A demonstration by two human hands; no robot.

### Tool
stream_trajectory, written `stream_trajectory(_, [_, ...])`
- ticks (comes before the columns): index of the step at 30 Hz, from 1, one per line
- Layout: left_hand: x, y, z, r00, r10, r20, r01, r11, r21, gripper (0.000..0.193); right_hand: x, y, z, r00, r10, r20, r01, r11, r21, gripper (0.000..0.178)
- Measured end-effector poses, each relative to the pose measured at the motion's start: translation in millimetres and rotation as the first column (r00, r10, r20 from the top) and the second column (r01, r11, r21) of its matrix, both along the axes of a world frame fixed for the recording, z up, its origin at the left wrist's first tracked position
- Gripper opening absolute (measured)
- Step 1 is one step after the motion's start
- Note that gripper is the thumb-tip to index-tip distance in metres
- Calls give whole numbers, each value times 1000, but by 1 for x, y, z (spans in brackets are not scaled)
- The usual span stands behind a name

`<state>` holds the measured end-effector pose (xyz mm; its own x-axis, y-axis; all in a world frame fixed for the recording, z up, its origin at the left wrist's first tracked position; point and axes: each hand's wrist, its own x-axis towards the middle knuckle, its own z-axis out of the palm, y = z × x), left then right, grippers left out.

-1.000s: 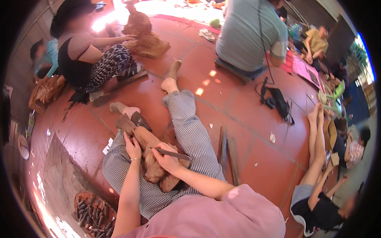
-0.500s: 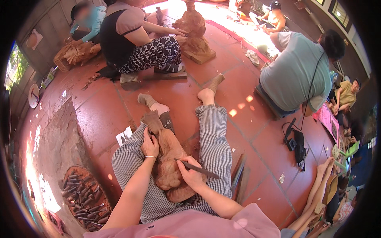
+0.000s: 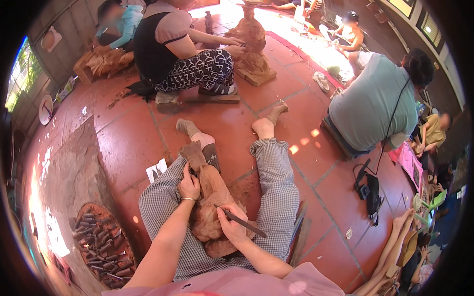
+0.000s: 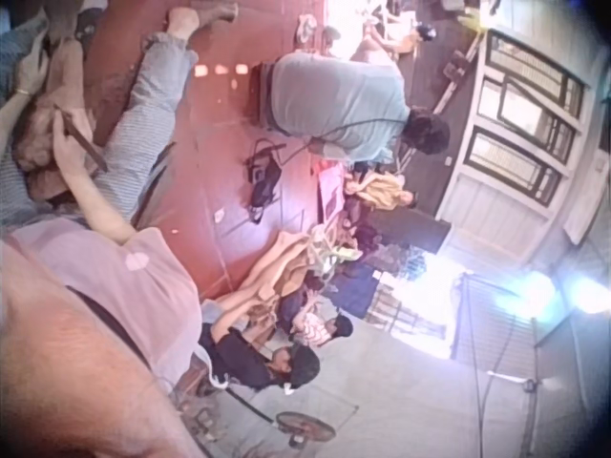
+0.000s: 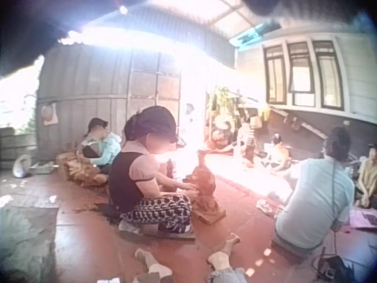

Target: The person carves a piece of wood using a chisel while sitting on the floor. They hold the wood steady with one hand and use the chisel with the other to shape the surface.

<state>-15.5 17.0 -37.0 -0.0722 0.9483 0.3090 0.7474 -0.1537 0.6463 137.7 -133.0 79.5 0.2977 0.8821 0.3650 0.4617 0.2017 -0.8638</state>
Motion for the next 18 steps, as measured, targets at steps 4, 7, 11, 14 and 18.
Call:
stream_trajectory(4, [5,3,3,1000,-10,6,10,999,-50,62,13,-4,-14,989,20,-146,-44,985,-165,14])
stream_trajectory(7, [-5,5,-8,1000,0,9,0,999,-39,65,21,7,-4,869,83,-488,-237,935,-264,14])
stream_trajectory(11, [-8,2,-18,1000,15,8,-13,984,-179,67,44,23,-3,937,167,-307,-246,938,-243,12])
stream_trajectory(14, [-3,1,-14,999,-6,34,6,1000,3,62,59,28,19,835,135,-534,-351,877,-328,11])
stream_trajectory(18, [-1,5,-16,1000,-15,24,13,996,87,57,62,38,18,743,183,-644,-499,792,-351,13])
